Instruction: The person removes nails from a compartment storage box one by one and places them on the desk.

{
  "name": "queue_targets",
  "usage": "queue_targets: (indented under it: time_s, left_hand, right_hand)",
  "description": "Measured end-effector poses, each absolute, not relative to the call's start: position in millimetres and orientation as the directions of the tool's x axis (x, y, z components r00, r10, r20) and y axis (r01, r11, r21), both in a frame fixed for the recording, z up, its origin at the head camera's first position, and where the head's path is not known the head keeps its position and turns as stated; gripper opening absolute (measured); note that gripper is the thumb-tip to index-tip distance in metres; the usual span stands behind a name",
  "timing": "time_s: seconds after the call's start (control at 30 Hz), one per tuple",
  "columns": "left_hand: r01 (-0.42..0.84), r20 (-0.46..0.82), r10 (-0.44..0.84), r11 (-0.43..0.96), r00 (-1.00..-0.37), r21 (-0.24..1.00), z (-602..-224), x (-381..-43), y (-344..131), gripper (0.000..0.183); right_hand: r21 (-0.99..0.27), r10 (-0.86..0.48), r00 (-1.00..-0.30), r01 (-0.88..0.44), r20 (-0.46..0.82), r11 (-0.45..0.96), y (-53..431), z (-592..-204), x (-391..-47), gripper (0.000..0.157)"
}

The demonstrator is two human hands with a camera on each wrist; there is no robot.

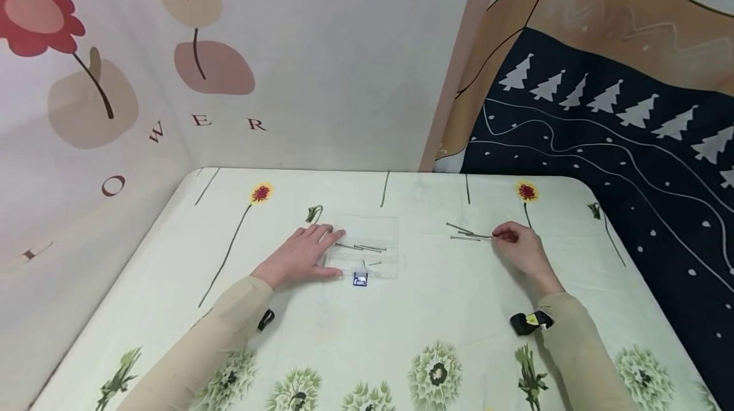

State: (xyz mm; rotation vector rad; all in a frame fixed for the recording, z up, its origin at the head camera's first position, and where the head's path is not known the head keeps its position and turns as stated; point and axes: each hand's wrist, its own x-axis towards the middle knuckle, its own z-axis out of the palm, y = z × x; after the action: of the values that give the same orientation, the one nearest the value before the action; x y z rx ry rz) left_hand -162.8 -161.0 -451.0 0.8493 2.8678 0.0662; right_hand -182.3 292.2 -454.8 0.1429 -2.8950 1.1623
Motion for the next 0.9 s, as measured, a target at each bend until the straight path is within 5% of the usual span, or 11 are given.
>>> queue_targets:
  time_s: [0.4, 0.9]
  left_hand:
    - [0.538, -0.113, 0.544, 0.839, -0.831, 0.079, -452, -162, -161, 0.090]
    - [0.539, -0.117, 0.546, 0.837, -0.829, 0.088, -450, -162, -161, 0.090]
  right_hand:
    - [-0.717, -0.029, -0.999, -0.038, 0.025, 0.696, 296, -451, -179, 0.025]
    - [-0.780, -0.166, -0.981, -0.179, 0.097, 0.599, 270, -451, -181, 0.019]
